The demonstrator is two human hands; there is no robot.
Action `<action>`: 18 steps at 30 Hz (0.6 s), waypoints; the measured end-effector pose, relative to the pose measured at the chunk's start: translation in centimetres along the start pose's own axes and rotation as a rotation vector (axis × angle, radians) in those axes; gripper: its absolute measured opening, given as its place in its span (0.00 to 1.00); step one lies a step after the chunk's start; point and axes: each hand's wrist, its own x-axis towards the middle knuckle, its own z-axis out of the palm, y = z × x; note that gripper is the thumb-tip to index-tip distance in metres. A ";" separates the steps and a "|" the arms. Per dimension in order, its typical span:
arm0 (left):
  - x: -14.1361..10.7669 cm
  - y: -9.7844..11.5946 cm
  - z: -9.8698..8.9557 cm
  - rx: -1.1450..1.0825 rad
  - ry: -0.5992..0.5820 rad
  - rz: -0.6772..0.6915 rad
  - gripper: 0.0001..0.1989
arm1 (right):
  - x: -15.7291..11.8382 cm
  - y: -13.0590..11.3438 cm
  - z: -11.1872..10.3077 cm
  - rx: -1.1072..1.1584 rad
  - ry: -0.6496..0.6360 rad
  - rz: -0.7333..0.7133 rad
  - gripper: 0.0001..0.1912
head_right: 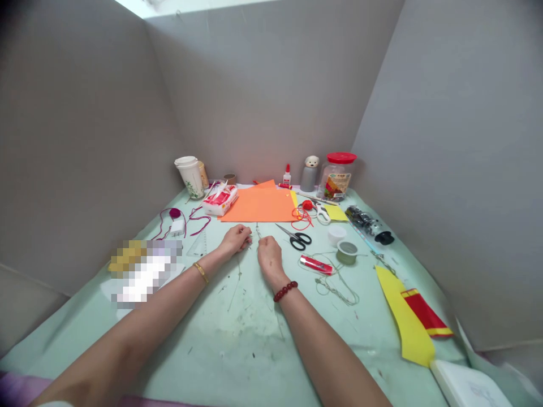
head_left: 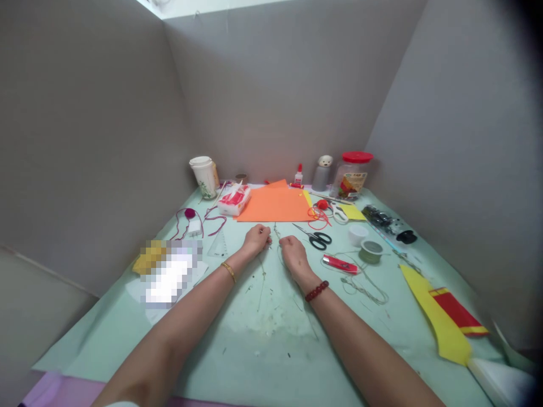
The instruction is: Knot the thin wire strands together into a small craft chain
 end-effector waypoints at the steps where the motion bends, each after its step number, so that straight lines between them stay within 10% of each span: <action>1: -0.1 0.1 -0.1 0.002 -0.016 0.002 0.11 | -0.2 -0.1 0.0 -0.030 0.012 -0.011 0.12; 10: 0.3 2.0 -0.5 -0.003 -0.193 -0.155 0.16 | -1.8 -1.2 0.3 -0.311 -0.002 -0.083 0.12; 18: -0.5 0.3 -0.3 0.171 -0.020 0.023 0.07 | -2.0 -1.8 0.6 -0.456 -0.028 -0.042 0.14</action>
